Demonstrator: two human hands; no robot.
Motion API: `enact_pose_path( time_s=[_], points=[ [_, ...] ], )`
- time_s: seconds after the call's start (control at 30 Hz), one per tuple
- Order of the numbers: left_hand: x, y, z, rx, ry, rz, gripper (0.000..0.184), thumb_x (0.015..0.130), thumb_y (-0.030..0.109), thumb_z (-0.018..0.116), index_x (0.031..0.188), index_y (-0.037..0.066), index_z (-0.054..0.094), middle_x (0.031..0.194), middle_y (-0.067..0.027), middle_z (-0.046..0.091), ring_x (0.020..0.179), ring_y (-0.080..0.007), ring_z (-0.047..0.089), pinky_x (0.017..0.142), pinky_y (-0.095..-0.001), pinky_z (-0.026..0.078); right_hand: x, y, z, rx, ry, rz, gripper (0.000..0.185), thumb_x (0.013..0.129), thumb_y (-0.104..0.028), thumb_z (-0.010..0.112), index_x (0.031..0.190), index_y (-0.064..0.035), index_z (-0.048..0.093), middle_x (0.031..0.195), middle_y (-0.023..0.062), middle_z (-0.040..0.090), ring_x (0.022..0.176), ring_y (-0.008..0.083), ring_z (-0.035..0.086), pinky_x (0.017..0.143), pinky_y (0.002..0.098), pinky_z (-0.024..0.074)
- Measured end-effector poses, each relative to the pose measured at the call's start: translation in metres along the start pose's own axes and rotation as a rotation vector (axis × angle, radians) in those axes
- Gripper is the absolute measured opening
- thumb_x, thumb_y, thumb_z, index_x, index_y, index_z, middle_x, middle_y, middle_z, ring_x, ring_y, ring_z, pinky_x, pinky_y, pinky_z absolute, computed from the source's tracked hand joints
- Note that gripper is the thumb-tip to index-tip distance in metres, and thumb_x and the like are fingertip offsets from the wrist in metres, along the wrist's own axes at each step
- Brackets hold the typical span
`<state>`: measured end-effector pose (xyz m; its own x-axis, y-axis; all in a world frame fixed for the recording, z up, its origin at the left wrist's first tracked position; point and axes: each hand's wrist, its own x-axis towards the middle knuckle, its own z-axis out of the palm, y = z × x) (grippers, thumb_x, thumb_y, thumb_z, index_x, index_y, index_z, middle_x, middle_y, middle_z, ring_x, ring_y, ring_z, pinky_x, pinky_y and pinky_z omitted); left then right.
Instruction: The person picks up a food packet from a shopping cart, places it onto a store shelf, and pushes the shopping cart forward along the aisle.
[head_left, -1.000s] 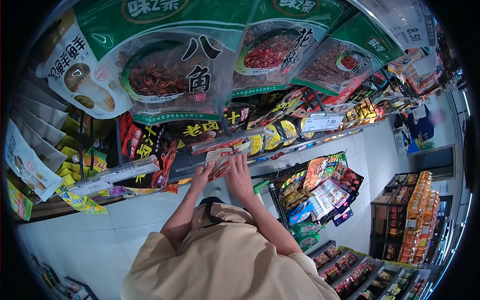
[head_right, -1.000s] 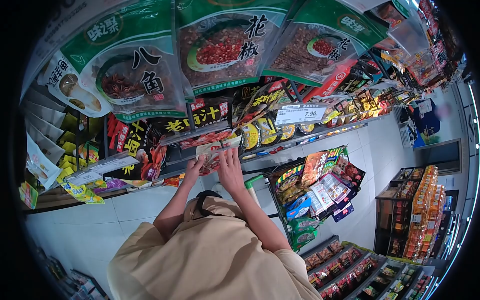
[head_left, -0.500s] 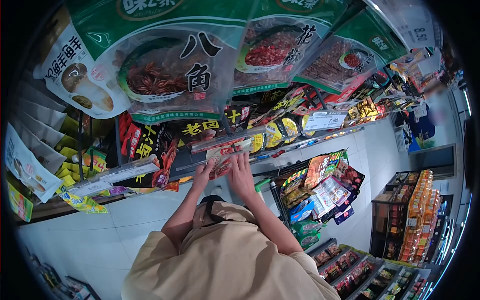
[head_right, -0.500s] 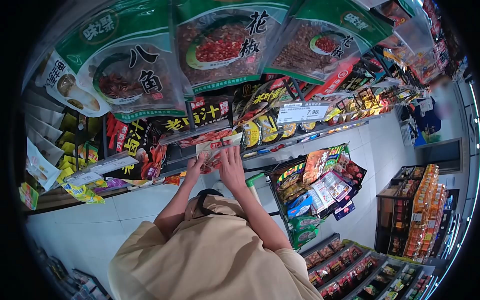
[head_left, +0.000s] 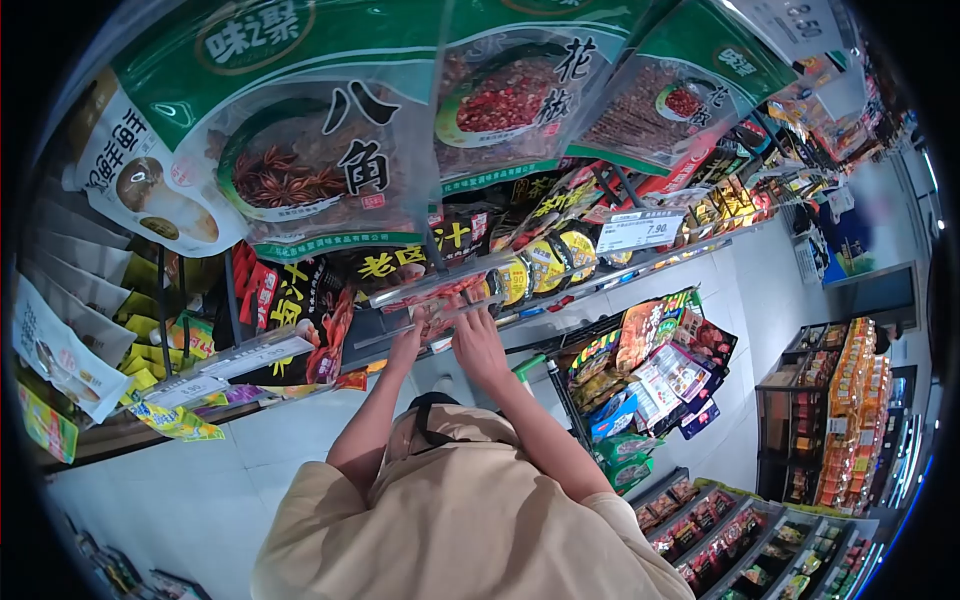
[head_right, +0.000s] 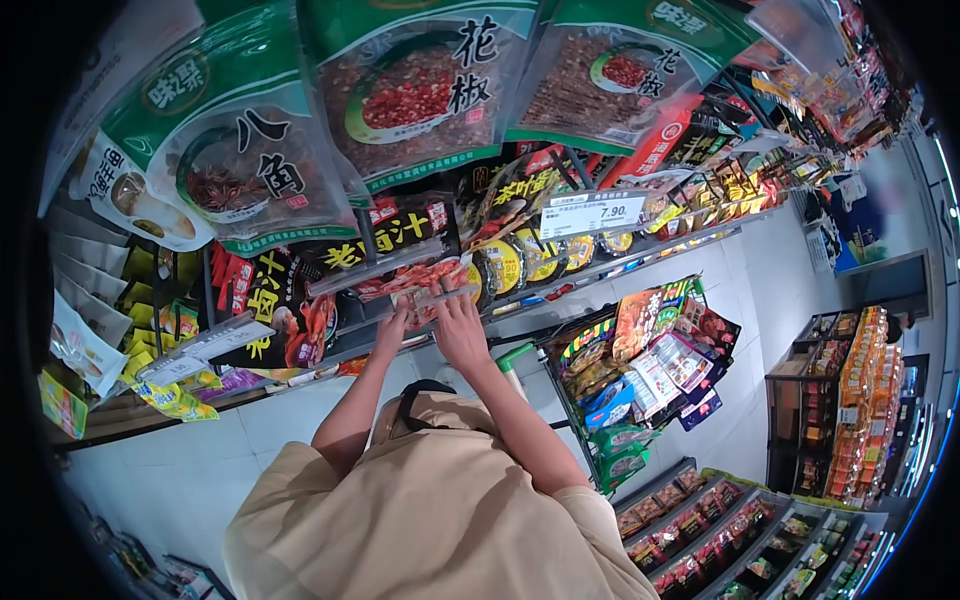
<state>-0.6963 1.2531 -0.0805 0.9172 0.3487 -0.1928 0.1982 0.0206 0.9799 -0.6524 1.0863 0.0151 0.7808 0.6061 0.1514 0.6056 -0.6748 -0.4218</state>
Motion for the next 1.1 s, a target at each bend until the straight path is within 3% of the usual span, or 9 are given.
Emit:
enact_pose_path(
  time_s=[0.1, 0.2, 0.4, 0.5, 0.57, 0.7, 0.87, 0.97, 1.1],
  points=[
    [0.012, -0.009, -0.004, 0.288, 0.062, -0.115, 0.064, 0.101, 0.056, 0.042, 0.126, 0.0, 0.06, 0.125, -0.0259, 0.061, 0.117, -0.0401, 0.056, 0.098, -0.0398, 0.042, 0.004, 0.004, 0.005, -0.02, 0.0, -0.009, 0.066, 0.086, -0.006, 0.057, 0.148, -0.0018, 0.035, 0.151, 0.0248, 0.035, 0.145, 0.0474, 0.021, 0.117, 0.051, 0.0264],
    [0.032, -0.018, -0.007, 0.37, -0.098, -0.231, 0.073, 0.101, 0.061, 0.041, 0.127, -0.005, 0.056, 0.122, -0.0191, 0.063, 0.102, -0.027, 0.056, 0.095, -0.0365, 0.043, 0.011, 0.007, 0.007, -0.054, -0.014, -0.013, 0.068, 0.084, -0.008, 0.059, 0.147, -0.0014, 0.036, 0.152, 0.0244, 0.034, 0.146, 0.0464, 0.02, 0.117, 0.0517, 0.0254],
    [0.065, -0.079, 0.008, 0.085, 0.164, 0.071, 0.062, 0.104, 0.053, 0.04, 0.127, -0.002, 0.055, 0.112, -0.0178, 0.065, 0.093, -0.0235, 0.056, 0.09, -0.0358, 0.044, 0.027, 0.01, 0.003, -0.105, -0.055, -0.004, 0.061, 0.081, -0.012, 0.063, 0.138, -0.0015, 0.045, 0.146, 0.0245, 0.038, 0.144, 0.0462, 0.025, 0.115, 0.0549, 0.027],
    [0.06, -0.058, 0.006, 0.099, 0.088, 0.013, 0.057, 0.105, 0.049, 0.04, 0.13, 0.001, 0.054, 0.117, -0.0165, 0.062, 0.099, -0.021, 0.054, 0.093, -0.0339, 0.042, 0.034, 0.011, 0.005, -0.129, -0.013, -0.024, 0.057, 0.08, -0.013, 0.064, 0.134, -0.0011, 0.048, 0.141, 0.0236, 0.041, 0.14, 0.0464, 0.03, 0.113, 0.0566, 0.0282],
    [0.049, -0.042, 0.008, 0.167, 0.149, 0.0, 0.049, 0.102, 0.041, 0.046, 0.13, 0.003, 0.058, 0.132, -0.0248, 0.058, 0.125, -0.0385, 0.054, 0.101, -0.0389, 0.042, 0.035, 0.012, 0.005, -0.143, 0.041, -0.051, 0.056, 0.08, -0.014, 0.064, 0.131, -0.0005, 0.049, 0.139, 0.023, 0.043, 0.138, 0.0466, 0.032, 0.113, 0.0574, 0.0287],
    [0.057, -0.122, -0.008, 0.31, 0.067, 0.135, 0.054, 0.101, 0.044, 0.049, 0.135, 0.002, 0.054, 0.14, -0.0232, 0.053, 0.129, -0.0389, 0.051, 0.102, -0.0385, 0.041, 0.03, 0.014, 0.002, -0.101, -0.023, -0.024, 0.054, 0.08, -0.013, 0.064, 0.131, -0.001, 0.049, 0.141, 0.0235, 0.042, 0.139, 0.048, 0.03, 0.113, 0.0558, 0.0289],
    [-0.005, -0.083, -0.008, 0.028, 0.178, -0.199, 0.056, 0.103, 0.046, 0.048, 0.141, 0.006, 0.047, 0.127, -0.0181, 0.06, 0.109, -0.0218, 0.063, 0.087, -0.0299, 0.05, -0.008, 0.029, -0.016, -0.003, 0.015, -0.008, 0.056, 0.082, -0.009, 0.061, 0.136, -0.0027, 0.047, 0.151, 0.0255, 0.034, 0.141, 0.0484, 0.029, 0.113, 0.0529, 0.0325],
    [-0.027, -0.079, -0.014, 0.169, 0.135, -0.281, 0.057, 0.102, 0.044, 0.051, 0.144, 0.007, 0.043, 0.126, -0.0131, 0.062, 0.104, -0.0208, 0.065, 0.086, -0.0309, 0.051, -0.05, 0.05, -0.032, 0.041, 0.072, 0.079, 0.064, 0.082, -0.007, 0.061, 0.144, -0.0045, 0.042, 0.154, 0.0241, 0.032, 0.141, 0.0439, 0.032, 0.113, 0.0485, 0.0345],
    [-0.033, -0.085, -0.005, 0.136, 0.029, -0.351, 0.055, 0.102, 0.043, 0.052, 0.143, 0.007, 0.044, 0.126, -0.0122, 0.062, 0.103, -0.0191, 0.065, 0.086, -0.0315, 0.052, -0.121, 0.088, -0.037, 0.055, 0.089, 0.232, 0.048, 0.089, -0.012, 0.06, 0.134, 0.0002, 0.051, 0.146, 0.0244, 0.044, 0.14, 0.041, 0.037, 0.113, 0.0463, 0.0355]
  ],
)
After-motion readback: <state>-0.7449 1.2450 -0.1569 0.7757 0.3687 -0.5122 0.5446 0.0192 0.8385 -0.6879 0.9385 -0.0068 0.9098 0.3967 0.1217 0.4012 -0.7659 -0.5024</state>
